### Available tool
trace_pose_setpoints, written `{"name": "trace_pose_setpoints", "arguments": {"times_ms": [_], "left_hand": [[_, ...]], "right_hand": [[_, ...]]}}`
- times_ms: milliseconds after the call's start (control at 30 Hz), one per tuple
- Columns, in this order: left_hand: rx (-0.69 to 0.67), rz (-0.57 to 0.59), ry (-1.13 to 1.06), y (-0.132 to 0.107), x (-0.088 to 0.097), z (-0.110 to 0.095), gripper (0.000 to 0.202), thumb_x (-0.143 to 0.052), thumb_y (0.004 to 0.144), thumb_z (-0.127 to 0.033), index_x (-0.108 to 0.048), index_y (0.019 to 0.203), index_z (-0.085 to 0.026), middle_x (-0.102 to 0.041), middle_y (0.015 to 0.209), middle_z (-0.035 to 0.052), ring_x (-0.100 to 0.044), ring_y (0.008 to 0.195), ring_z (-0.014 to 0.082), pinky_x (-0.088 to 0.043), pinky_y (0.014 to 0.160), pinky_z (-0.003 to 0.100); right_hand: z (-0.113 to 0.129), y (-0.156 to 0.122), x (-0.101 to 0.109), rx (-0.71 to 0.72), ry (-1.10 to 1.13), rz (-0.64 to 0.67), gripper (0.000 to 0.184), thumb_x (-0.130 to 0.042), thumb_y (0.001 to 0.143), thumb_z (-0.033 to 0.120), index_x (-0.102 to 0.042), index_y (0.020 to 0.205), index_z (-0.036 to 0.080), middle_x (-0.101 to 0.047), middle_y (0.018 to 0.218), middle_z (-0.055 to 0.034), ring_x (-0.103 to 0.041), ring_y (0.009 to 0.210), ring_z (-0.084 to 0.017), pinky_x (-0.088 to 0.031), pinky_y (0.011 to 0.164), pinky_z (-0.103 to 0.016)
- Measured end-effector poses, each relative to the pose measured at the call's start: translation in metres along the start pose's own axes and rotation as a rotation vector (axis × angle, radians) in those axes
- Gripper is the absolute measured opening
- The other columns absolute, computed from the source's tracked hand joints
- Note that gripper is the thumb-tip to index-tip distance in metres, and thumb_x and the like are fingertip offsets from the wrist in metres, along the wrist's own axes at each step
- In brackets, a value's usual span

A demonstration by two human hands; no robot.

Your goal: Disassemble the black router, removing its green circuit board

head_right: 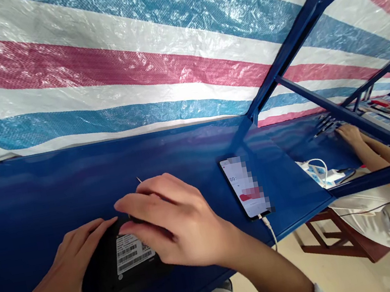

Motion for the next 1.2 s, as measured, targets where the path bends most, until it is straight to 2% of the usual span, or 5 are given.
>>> {"name": "trace_pose_setpoints", "arguments": {"times_ms": [233,433,667,967,1200], "left_hand": [[-0.008,0.003,0.010,0.002,0.002,-0.005,0.118,-0.080,0.051,-0.038,-0.029,0.157,-0.037,-0.048,0.150,0.0116,-0.047,0.140,0.0477,-0.049,0.108,0.062],[0.000,0.011,-0.004,0.001,0.001,-0.003,0.119,-0.081,0.052,-0.038,-0.028,0.158,-0.039,-0.046,0.153,0.0111,-0.045,0.143,0.0482,-0.046,0.111,0.064],[-0.011,0.004,0.015,0.001,0.002,-0.003,0.121,-0.083,0.051,-0.040,-0.029,0.159,-0.038,-0.048,0.151,0.0114,-0.047,0.141,0.0461,-0.047,0.109,0.058],[0.001,0.016,0.008,0.001,0.002,-0.003,0.118,-0.081,0.053,-0.040,-0.029,0.159,-0.038,-0.046,0.153,0.0112,-0.046,0.142,0.0470,-0.045,0.111,0.060],[-0.016,0.022,-0.004,0.003,0.003,-0.006,0.120,-0.082,0.052,-0.038,-0.025,0.158,-0.040,-0.045,0.151,0.0115,-0.045,0.141,0.0477,-0.044,0.110,0.062]], "right_hand": [[-0.008,0.001,-0.004,-0.010,0.244,0.076,0.038,-0.058,0.097,0.004,-0.068,0.132,0.016,-0.079,0.119,-0.0112,-0.076,0.113,-0.020,-0.066,0.098,-0.031],[-0.008,0.001,0.000,0.033,0.102,0.002,0.021,-0.083,0.096,0.024,-0.076,0.115,0.018,-0.073,0.107,-0.0077,-0.073,0.095,-0.018,-0.066,0.087,-0.030],[-0.016,-0.004,-0.007,-0.088,0.297,0.056,0.044,-0.063,0.104,0.009,-0.059,0.146,0.021,-0.077,0.125,-0.0094,-0.077,0.115,-0.020,-0.065,0.102,-0.033],[-0.014,0.002,0.004,0.010,0.096,-0.041,0.021,-0.084,0.092,0.022,-0.074,0.111,0.018,-0.072,0.106,-0.0088,-0.073,0.095,-0.020,-0.066,0.085,-0.033],[-0.012,-0.001,-0.006,-0.070,0.252,0.028,0.041,-0.062,0.103,0.010,-0.061,0.142,0.025,-0.079,0.124,-0.0092,-0.078,0.114,-0.022,-0.067,0.099,-0.034]]}}
Point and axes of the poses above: each hand's wrist, its own y-axis towards the middle knuckle, its own x-axis out of the back of the hand, z = x × y, the point moved 8 cm from there along y, towards the middle knuckle
